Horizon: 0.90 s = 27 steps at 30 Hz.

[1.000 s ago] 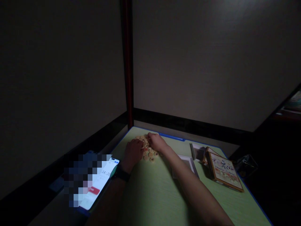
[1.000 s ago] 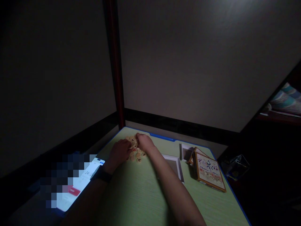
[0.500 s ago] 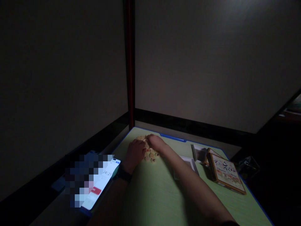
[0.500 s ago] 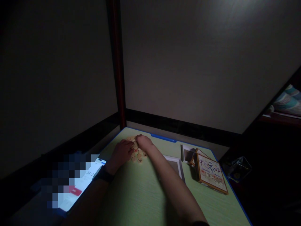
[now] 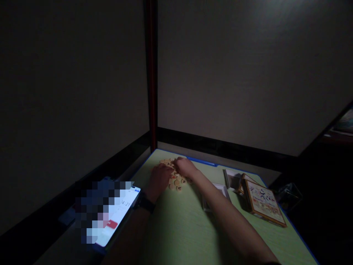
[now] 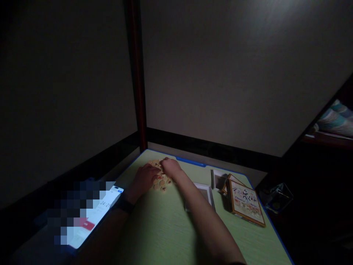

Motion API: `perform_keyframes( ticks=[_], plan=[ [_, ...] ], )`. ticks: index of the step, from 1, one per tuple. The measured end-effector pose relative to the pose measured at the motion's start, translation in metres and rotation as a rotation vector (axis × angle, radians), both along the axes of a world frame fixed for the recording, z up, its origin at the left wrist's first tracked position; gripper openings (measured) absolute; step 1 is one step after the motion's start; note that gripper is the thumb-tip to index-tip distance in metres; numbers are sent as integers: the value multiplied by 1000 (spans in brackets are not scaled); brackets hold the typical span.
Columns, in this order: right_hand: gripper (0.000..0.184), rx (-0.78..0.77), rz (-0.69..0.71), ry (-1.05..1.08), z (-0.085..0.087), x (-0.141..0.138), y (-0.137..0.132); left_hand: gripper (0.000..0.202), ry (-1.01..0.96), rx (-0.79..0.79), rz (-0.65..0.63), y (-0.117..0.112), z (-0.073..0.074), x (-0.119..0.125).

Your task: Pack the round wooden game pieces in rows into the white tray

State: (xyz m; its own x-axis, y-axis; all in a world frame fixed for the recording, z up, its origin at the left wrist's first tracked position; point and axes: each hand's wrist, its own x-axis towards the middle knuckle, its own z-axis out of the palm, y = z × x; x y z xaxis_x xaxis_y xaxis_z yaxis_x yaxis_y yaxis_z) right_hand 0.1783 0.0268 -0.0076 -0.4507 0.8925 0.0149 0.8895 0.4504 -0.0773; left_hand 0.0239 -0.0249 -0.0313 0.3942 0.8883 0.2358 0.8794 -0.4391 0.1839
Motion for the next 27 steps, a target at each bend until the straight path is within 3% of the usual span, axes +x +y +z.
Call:
perform_keyframes(
  ticks=[6,14,23,27],
  plan=[
    [27,10,1,41,6,4,-7,36,-9,22,47,5,-2,1],
    [26,-7,32,92,9,2,-16,39,-295,1,148,16,-2,0],
    [24,-27,17,30,-2,-8,-18,49,-85,26,213,13,-2,-7],
    [25,-29,11,16,1,-7,-11,39,-59,32,241,9,0,-5]
  ],
)
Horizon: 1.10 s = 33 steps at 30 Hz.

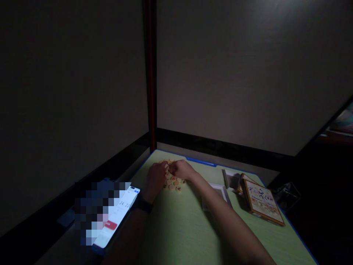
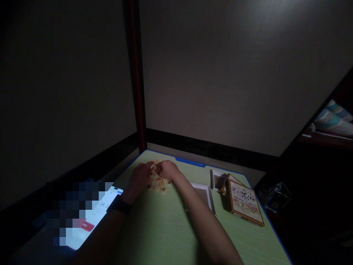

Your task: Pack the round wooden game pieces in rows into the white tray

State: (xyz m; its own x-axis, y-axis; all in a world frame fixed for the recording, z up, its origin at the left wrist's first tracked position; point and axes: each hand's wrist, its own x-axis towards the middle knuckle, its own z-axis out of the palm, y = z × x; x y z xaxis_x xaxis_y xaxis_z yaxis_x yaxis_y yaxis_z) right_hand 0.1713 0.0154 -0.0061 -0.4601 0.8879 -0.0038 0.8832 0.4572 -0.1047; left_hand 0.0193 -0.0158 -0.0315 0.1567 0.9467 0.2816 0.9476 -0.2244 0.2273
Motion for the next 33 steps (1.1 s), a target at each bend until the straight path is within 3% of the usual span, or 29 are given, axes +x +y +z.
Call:
perform_keyframes(
  ticks=[7,13,21,27,33],
  plan=[
    [27,24,-5,-83,1,-9,12,26,44,-49,-49,-5,2,5],
    [29,-13,42,-83,-2,-12,20,29,54,-31,-121,-5,-2,4],
    [30,-127,71,-61,9,4,31,31,19,-13,-57,-2,3,-5],
    [26,-88,65,-97,5,-1,26,43,24,39,-57,-1,-7,-6],
    [28,-47,95,-105,3,-1,22,33,53,6,-83,-5,-6,-8]
  ],
)
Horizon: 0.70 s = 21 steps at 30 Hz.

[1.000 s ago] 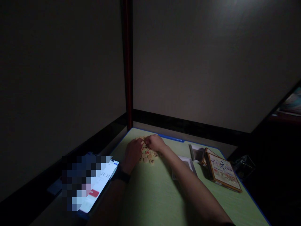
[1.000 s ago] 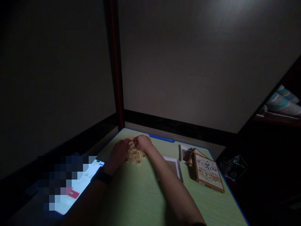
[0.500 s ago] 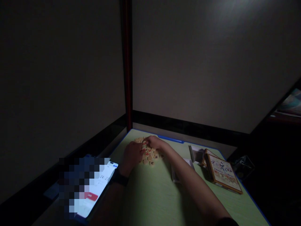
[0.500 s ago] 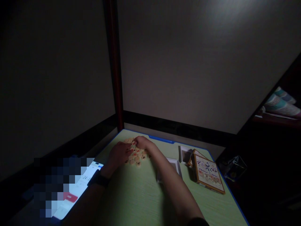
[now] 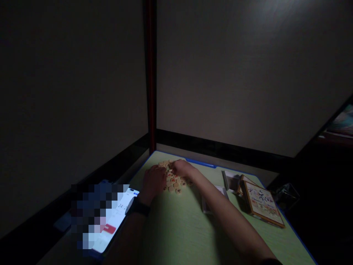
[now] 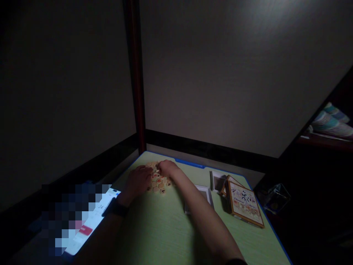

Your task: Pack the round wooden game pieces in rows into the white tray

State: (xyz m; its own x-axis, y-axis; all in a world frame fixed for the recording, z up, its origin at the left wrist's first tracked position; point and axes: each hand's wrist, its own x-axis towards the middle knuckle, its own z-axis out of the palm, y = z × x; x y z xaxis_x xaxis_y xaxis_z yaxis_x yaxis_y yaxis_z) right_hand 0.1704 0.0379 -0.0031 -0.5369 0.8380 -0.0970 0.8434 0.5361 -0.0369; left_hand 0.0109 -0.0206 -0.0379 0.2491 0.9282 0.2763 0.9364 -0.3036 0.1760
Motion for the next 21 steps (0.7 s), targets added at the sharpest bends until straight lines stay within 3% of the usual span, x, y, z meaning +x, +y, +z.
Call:
perform_keyframes(
  ticks=[4,9,14,17,21],
  plan=[
    [36,27,57,48,4,1,-6,30,-21,-33,40,2,7,-7],
    [28,44,76,55,5,-6,-7,34,-128,-66,101,6,14,-15],
    [24,43,57,23,1,-19,-3,43,-349,33,332,3,25,-24],
    [27,41,50,5,-3,-25,-2,38,-320,27,400,-2,33,-27],
    [29,38,33,24,-7,-27,-1,34,-190,-120,417,-7,38,-25]
  ],
)
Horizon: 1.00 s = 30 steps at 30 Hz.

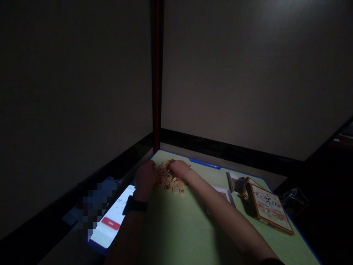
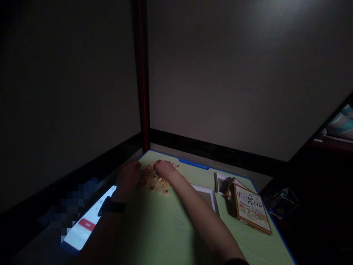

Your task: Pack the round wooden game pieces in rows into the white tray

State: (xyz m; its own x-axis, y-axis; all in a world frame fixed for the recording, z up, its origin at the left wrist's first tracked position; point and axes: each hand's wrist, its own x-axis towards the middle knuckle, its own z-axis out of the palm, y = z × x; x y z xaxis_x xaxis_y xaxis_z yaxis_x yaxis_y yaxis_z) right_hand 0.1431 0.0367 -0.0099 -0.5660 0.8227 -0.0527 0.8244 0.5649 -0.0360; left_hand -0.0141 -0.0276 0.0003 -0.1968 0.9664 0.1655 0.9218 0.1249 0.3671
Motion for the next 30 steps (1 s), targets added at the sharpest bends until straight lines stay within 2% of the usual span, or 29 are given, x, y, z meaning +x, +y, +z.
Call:
perform_keyframes(
  ticks=[4,11,17,21,27,30],
  plan=[
    [25,-67,-4,58,-3,6,8,32,50,-64,-41,-1,-1,3],
    [29,-173,-9,106,-4,19,19,31,42,-87,-32,1,-3,3],
    [19,-156,19,116,-3,18,9,47,-34,59,1,5,-10,-15],
    [19,-129,20,127,1,21,2,47,-52,142,11,8,-11,-30],
    [26,-103,-38,208,15,45,-6,43,-40,31,-41,10,-12,-28],
    [31,-114,-57,261,15,68,-12,35,-39,-30,-130,11,-15,-27]
  ],
)
